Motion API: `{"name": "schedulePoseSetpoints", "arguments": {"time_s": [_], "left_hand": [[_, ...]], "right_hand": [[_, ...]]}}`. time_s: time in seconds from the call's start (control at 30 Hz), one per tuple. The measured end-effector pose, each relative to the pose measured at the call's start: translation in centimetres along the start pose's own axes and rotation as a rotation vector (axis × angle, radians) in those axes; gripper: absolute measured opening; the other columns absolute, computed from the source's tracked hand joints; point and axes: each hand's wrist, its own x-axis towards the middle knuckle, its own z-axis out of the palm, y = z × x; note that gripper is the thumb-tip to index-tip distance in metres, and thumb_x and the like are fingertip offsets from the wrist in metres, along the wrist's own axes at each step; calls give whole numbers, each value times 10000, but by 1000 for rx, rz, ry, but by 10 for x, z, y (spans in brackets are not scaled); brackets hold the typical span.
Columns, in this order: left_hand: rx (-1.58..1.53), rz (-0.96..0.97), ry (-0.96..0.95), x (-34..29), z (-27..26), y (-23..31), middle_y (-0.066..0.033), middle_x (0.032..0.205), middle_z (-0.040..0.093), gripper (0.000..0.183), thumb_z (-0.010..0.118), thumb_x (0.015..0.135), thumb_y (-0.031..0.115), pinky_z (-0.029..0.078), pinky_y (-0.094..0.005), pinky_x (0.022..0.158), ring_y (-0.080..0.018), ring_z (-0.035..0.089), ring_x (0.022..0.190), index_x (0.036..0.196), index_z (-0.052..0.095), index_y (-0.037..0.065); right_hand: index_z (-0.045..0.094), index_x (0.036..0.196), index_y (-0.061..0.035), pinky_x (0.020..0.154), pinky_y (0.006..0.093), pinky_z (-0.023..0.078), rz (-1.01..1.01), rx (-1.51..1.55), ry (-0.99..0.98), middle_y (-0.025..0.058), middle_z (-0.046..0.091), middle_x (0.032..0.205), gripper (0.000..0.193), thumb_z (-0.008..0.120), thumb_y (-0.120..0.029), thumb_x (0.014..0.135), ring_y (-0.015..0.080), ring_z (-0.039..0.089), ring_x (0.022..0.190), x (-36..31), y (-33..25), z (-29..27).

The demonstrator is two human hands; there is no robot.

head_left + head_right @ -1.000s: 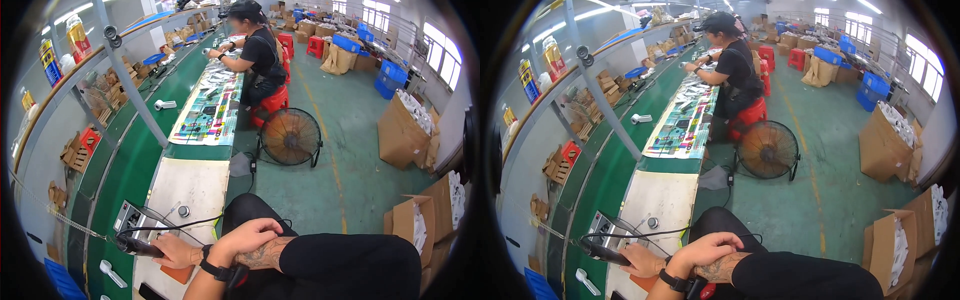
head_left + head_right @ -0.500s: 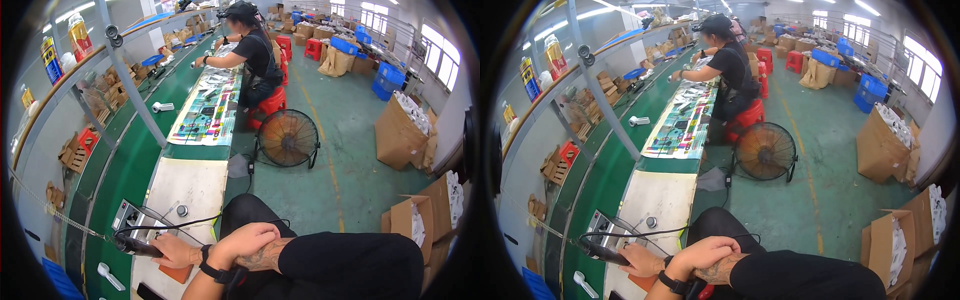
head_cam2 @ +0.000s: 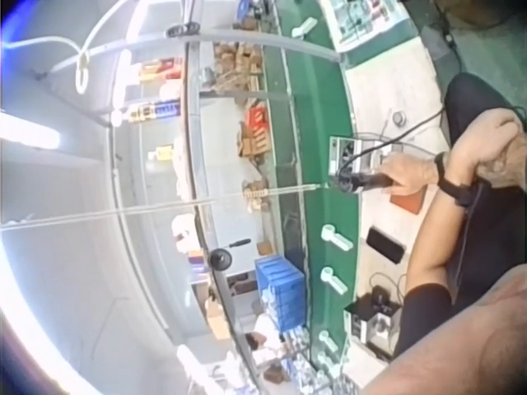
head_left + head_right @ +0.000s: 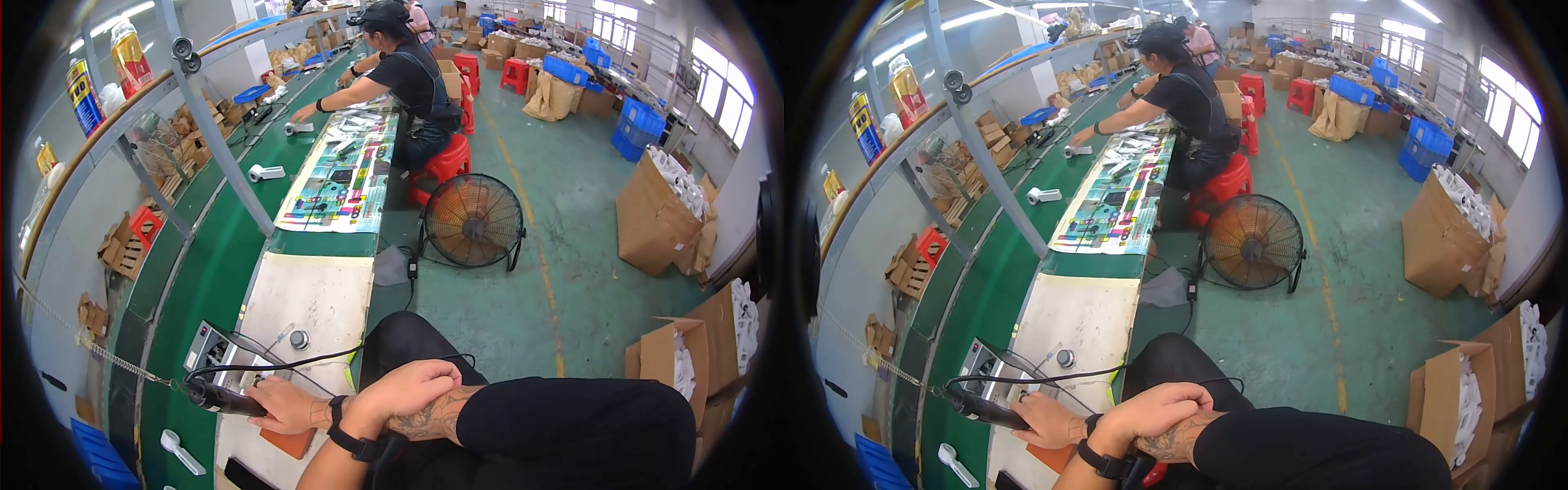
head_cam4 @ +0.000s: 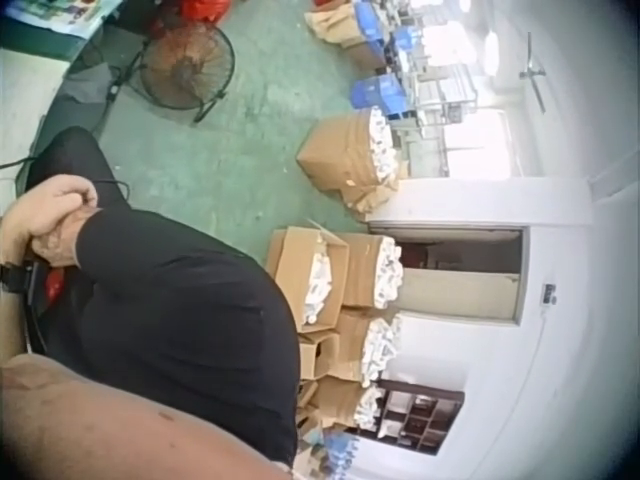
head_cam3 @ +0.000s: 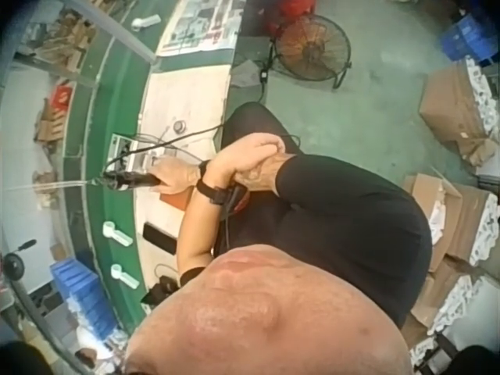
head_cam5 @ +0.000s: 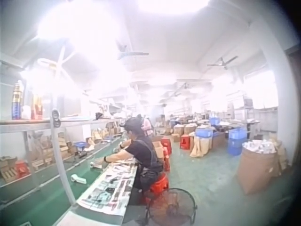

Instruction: Assembling handheld portable fans by using an electric screwdriver to attach handles to fan units.

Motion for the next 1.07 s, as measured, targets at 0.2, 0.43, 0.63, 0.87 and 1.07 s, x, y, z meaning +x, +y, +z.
{"name": "schedulePoseSetpoints", "arguments": {"time_s": [0.2, 0.43, 0.63, 0.87, 1.07], "left_hand": [[-20, 38, 95, -3, 9, -4, -112, 987, 720, 269, 579, 1015, 223, 527, -351, 892, -209, 670, 966, 1097, 704, 0], [46, -1, 9, 1, 1, 1, -39, 975, 667, 208, 542, 958, 107, 502, -316, 861, -148, 594, 930, 1085, 681, 18], [-52, 289, 216, -5, 15, 1, -68, 842, 635, 190, 593, 988, 194, 494, -353, 773, -193, 575, 804, 983, 646, 11], [74, 43, 43, -7, 4, 3, -47, 950, 664, 213, 517, 969, 115, 498, -319, 841, -161, 587, 900, 1070, 674, 13], [-13, 204, 204, -18, 17, 7, -95, 987, 717, 225, 539, 964, 137, 519, -345, 872, -200, 655, 946, 1068, 689, 5]], "right_hand": [[588, 1262, 36, 881, 488, 458, 6, -3, 1, 200, 620, 943, 515, 724, -373, 980, 398, 582, 945, 6, 3, 5], [586, 1275, 41, 884, 487, 460, 9, -13, -5, 202, 623, 945, 528, 724, -375, 980, 398, 585, 951, 10, 11, 4], [584, 1286, 45, 886, 486, 462, 7, -26, -3, 204, 626, 947, 539, 725, -377, 981, 398, 588, 956, 10, 14, 12], [582, 1299, 50, 888, 486, 464, -4, -31, -10, 206, 628, 950, 553, 725, -379, 981, 398, 592, 962, 7, 15, 17], [581, 1308, 53, 890, 485, 466, -17, -3, 1, 207, 631, 952, 563, 726, -381, 981, 398, 594, 967, 10, 5, 38]]}}
